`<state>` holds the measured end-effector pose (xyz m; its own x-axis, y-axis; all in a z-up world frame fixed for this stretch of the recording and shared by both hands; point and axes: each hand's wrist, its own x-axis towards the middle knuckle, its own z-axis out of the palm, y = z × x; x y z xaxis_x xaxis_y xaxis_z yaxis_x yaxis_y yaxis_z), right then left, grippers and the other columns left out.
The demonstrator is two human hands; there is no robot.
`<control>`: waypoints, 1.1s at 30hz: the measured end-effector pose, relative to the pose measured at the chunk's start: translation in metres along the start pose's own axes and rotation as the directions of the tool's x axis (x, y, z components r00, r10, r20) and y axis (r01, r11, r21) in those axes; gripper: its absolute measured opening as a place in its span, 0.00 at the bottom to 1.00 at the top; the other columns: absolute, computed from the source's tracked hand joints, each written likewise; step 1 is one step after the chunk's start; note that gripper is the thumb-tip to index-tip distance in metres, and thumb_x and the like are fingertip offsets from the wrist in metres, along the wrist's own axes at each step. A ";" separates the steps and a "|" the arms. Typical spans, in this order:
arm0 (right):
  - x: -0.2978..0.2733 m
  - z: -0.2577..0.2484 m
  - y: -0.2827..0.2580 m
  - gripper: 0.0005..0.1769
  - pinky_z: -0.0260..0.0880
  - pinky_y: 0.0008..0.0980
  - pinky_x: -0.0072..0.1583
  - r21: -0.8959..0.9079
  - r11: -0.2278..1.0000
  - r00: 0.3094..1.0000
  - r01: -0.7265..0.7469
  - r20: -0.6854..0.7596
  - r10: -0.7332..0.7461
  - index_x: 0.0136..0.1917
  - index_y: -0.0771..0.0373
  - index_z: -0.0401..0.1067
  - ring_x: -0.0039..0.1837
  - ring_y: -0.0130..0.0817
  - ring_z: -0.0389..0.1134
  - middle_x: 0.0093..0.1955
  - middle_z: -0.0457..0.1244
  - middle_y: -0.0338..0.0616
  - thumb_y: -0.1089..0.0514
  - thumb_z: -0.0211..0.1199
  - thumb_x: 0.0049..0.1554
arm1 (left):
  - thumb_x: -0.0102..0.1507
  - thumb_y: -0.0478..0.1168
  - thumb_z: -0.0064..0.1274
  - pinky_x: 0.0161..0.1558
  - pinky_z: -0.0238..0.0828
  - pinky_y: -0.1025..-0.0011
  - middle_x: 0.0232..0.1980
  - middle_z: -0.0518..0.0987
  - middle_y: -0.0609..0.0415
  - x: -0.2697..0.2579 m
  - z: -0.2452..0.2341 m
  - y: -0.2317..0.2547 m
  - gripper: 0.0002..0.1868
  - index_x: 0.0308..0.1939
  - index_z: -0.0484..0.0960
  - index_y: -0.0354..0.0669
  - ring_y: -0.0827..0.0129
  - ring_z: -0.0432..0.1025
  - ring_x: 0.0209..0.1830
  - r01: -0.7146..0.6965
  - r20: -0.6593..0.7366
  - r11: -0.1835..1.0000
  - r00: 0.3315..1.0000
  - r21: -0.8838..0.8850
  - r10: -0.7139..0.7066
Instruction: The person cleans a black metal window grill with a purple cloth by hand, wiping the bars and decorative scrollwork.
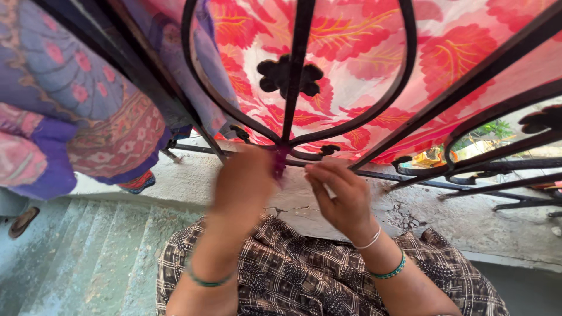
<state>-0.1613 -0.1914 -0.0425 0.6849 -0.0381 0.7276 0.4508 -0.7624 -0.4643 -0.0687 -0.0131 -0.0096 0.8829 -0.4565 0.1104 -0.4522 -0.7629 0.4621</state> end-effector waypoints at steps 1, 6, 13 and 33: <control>0.000 0.002 -0.002 0.09 0.74 0.36 0.49 0.005 1.000 1.000 0.003 0.004 -0.003 0.51 0.65 0.76 0.49 0.44 0.74 0.50 0.69 0.47 0.67 0.70 0.57 | 0.59 0.34 0.50 0.40 0.73 0.49 0.36 0.82 0.40 0.000 -0.013 -0.013 0.07 0.33 0.85 0.42 0.44 0.77 0.39 0.090 -0.079 0.994 0.993 0.054 -0.086; -0.001 0.016 -0.005 0.09 0.75 0.34 0.47 0.086 0.996 0.990 -0.013 0.143 0.000 0.52 0.66 0.77 0.48 0.42 0.74 0.49 0.70 0.48 0.68 0.68 0.56 | 0.60 0.39 0.56 0.42 0.70 0.48 0.38 0.81 0.38 0.017 -0.025 -0.045 0.08 0.33 0.84 0.36 0.40 0.76 0.40 0.073 -0.377 0.997 0.923 -0.033 -0.080; -0.005 0.025 -0.005 0.07 0.75 0.34 0.46 0.076 0.997 0.985 0.002 0.170 -0.015 0.50 0.66 0.77 0.46 0.42 0.74 0.49 0.70 0.47 0.67 0.69 0.56 | 0.56 0.43 0.62 0.36 0.73 0.54 0.32 0.81 0.42 0.039 -0.002 -0.054 0.08 0.33 0.85 0.42 0.47 0.79 0.34 0.099 -0.158 0.955 0.976 -0.279 -0.147; -0.010 0.024 0.005 0.09 0.73 0.35 0.44 0.054 0.998 0.992 0.029 0.119 -0.035 0.50 0.65 0.77 0.45 0.40 0.74 0.47 0.71 0.46 0.67 0.70 0.55 | 0.59 0.31 0.65 0.42 0.76 0.70 0.42 0.84 0.51 -0.027 -0.055 0.008 0.07 0.39 0.83 0.40 0.63 0.80 0.39 -0.421 -0.746 0.887 0.648 -0.188 0.150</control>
<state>-0.1517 -0.1795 -0.0642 0.7318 0.0656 0.6783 0.5007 -0.7270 -0.4699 -0.0888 0.0187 0.0395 0.5993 -0.0684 0.7976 -0.7493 -0.3984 0.5289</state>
